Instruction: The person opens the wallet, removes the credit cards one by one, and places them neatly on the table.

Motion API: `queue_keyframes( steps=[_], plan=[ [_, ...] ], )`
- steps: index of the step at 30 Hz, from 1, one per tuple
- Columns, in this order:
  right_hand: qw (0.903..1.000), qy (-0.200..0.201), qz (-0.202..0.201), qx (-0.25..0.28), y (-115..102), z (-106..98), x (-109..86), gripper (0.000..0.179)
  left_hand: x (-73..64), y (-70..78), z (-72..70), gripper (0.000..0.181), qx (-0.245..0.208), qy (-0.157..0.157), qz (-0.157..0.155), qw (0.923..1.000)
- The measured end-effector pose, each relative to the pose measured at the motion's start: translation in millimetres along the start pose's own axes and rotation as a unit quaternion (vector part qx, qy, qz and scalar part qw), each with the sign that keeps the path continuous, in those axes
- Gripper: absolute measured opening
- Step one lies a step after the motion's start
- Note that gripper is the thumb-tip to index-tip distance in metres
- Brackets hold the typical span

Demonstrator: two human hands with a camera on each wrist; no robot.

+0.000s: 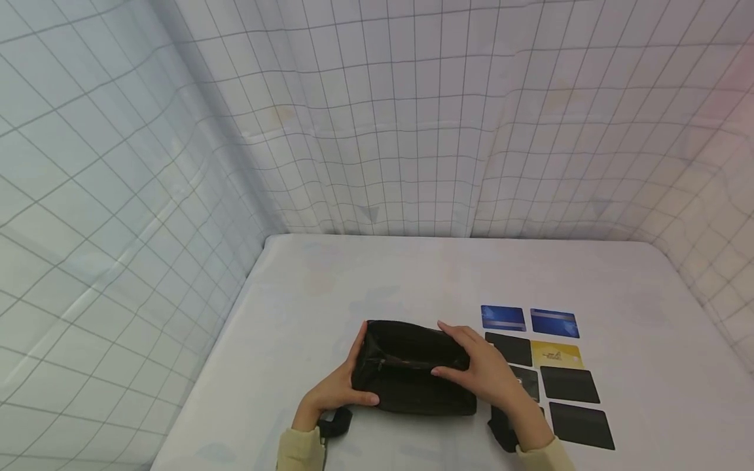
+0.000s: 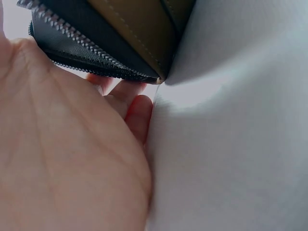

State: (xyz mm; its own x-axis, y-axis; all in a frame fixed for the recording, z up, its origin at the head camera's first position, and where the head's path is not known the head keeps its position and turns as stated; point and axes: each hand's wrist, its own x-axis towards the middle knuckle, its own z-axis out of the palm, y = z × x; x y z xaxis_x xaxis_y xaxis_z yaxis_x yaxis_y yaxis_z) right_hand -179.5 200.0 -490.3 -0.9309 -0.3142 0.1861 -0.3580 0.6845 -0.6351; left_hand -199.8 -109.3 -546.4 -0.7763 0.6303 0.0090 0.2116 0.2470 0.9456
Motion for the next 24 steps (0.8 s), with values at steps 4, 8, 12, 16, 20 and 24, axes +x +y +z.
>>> queue_keyframes(
  steps=[4,8,12,16,20,24],
  plan=[
    [0.9998,0.017,-0.001,-0.005,1,1,1.5,0.068,-0.9,1.5,-0.1,0.109,0.0,0.001,-0.005,1.0],
    [0.9993,0.036,0.007,-0.003,0,3,3.3,0.06,-0.6,0.7,-0.3,0.102,0.005,0.013,0.0,0.9999],
    [0.9987,0.042,0.027,0.003,-2,4,6.8,0.054,-0.3,-1.0,-0.5,0.093,0.013,0.034,0.005,0.9993],
    [0.998,0.036,0.05,0.015,-3,4,11.0,0.047,-1.3,5.1,-1.1,0.084,0.008,0.048,0.005,0.9988],
    [0.9963,0.02,0.079,0.025,-3,4,15.8,0.041,-4.1,21.9,-3.2,0.078,-0.014,0.049,0.017,0.9986],
    [0.9945,0.009,0.102,0.023,-2,3,20.0,0.037,-5.5,33.5,-5.0,0.072,-0.02,0.052,0.034,0.9978]
  ],
)
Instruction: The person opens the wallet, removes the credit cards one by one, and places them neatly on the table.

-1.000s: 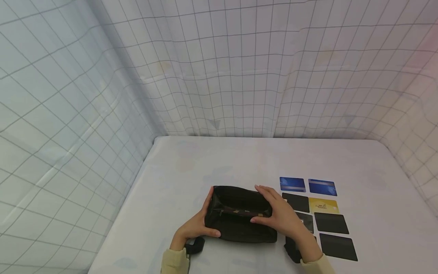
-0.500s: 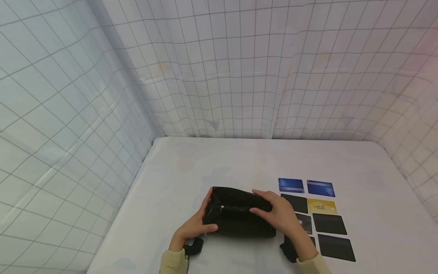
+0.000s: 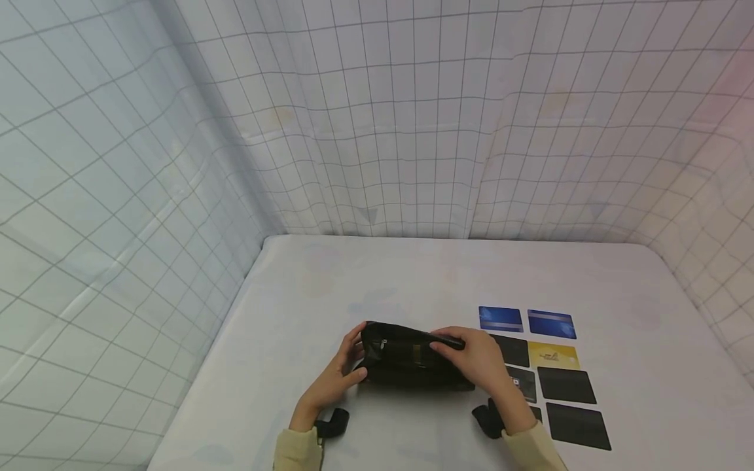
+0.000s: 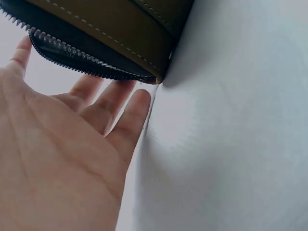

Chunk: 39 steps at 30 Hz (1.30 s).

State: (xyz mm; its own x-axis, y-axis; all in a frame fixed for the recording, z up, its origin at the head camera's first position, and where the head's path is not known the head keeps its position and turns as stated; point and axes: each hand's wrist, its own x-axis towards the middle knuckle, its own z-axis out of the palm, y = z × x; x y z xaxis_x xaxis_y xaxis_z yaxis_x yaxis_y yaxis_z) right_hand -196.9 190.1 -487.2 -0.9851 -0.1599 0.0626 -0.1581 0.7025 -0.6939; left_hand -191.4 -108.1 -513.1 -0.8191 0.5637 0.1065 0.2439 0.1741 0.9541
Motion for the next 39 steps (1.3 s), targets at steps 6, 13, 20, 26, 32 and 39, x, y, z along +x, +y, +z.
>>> queue_keyframes(
  steps=[6,13,20,26,32,39],
  plan=[
    [0.9998,0.001,-0.013,-0.011,-1,-4,5.0,0.028,1.0,2.1,1.0,0.07,0.004,0.033,0.029,0.999],
    [0.9997,-0.005,-0.019,-0.015,1,-4,7.0,0.031,4.7,-0.4,3.6,0.068,0.001,0.093,0.072,0.9931],
    [0.9991,-0.02,-0.026,0.026,6,-6,0.3,0.045,8.4,-1.7,8.8,0.056,-0.019,0.136,0.089,0.9866],
    [0.9965,-0.029,-0.039,0.069,19,-12,-12.7,0.061,9.3,-0.8,9.9,0.055,-0.026,0.14,0.072,0.9872],
    [0.9895,-0.072,-0.058,0.111,31,-11,-23.4,0.095,9.0,0.2,9.4,0.055,-0.028,0.138,0.062,0.9881],
    [0.9901,-0.059,-0.061,0.111,34,-4,-26.0,0.1,8.4,-2.4,8.6,0.056,-0.031,0.136,0.072,0.9876]
  ],
)
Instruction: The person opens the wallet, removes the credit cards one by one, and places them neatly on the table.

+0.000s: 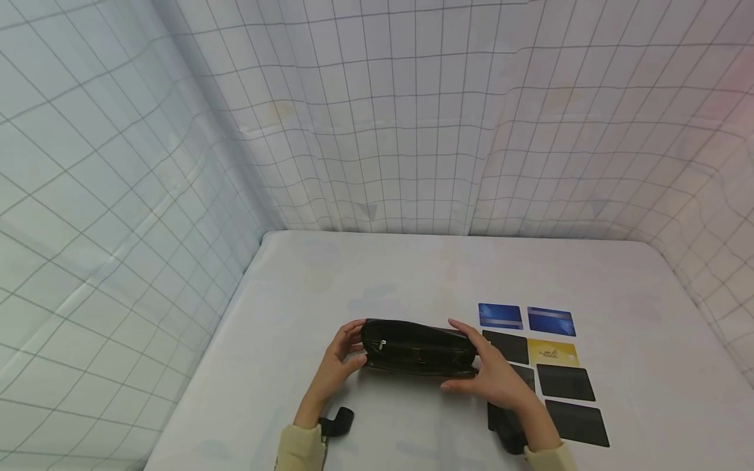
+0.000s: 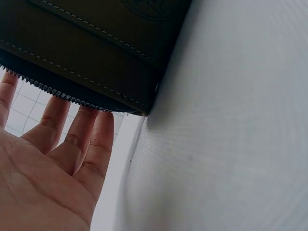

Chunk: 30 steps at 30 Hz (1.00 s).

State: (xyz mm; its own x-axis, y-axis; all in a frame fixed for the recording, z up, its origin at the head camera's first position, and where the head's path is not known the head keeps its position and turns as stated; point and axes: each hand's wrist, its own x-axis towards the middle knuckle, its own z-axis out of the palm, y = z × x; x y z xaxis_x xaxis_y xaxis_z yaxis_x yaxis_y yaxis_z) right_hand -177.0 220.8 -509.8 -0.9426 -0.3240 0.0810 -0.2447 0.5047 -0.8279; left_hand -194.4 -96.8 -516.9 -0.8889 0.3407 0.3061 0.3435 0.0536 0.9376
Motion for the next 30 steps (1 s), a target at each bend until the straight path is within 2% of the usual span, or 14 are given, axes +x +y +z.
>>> queue_keyframes(
  steps=[4,10,14,18,23,30],
  plan=[
    [0.9997,0.023,0.0,-0.012,1.7,1.7,1.3,0.082,0.4,-0.9,0.1,0.055,-0.002,-0.002,0.0,1.0],
    [0.9985,0.047,0.018,-0.022,0.4,3.2,2.9,0.067,0.1,-1.2,-0.4,0.057,0.001,-0.008,0.004,1.0],
    [0.9969,0.067,0.023,-0.032,-2.8,4.2,4.5,0.057,-1.7,0.4,-0.8,0.067,0.013,-0.009,-0.03,0.9994],
    [0.9952,0.09,0.015,-0.037,-4.4,5.5,6.0,0.052,-1.7,0.0,-0.2,0.072,0.021,0.007,-0.065,0.9976],
    [0.9937,0.107,0.021,-0.025,-3.4,7.5,6.9,0.045,0.2,-0.1,0.6,0.064,0.016,0.02,-0.073,0.997],
    [0.9931,0.11,0.034,-0.022,-2.9,8.6,6.4,0.042,0.7,1.6,4.1,0.048,0.028,0.044,-0.077,0.9957]
  ],
)
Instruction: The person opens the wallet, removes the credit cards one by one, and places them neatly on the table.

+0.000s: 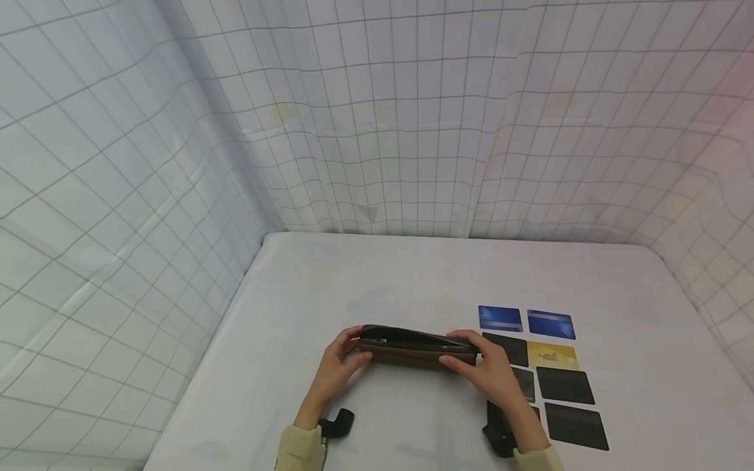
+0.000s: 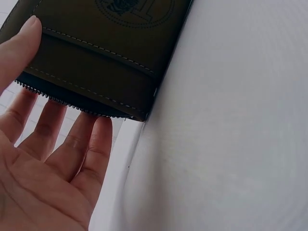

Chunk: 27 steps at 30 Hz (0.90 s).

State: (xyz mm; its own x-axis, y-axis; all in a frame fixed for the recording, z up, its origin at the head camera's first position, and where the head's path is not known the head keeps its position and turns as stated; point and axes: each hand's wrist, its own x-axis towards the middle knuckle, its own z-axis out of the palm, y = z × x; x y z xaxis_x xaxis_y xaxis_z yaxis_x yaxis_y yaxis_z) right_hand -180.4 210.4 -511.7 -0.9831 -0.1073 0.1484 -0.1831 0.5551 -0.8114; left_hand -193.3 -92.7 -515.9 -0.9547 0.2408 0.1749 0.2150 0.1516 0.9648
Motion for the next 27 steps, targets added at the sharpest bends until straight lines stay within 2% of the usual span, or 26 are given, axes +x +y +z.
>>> queue_keyframes(
  steps=[9,16,27],
  plan=[
    [0.9982,-0.017,0.047,-0.032,5,3,-2.8,0.055,0.3,-0.4,3.8,0.037,0.009,0.044,0.011,0.9989],
    [0.9967,-0.033,0.053,-0.053,6,2,-5.2,0.056,1.0,1.1,5.2,0.033,0.017,0.073,0.002,0.9972],
    [0.9962,-0.017,0.048,-0.071,7,5,-4.1,0.056,4.8,9.8,7.7,0.028,0.05,0.114,0.018,0.992]
  ],
)
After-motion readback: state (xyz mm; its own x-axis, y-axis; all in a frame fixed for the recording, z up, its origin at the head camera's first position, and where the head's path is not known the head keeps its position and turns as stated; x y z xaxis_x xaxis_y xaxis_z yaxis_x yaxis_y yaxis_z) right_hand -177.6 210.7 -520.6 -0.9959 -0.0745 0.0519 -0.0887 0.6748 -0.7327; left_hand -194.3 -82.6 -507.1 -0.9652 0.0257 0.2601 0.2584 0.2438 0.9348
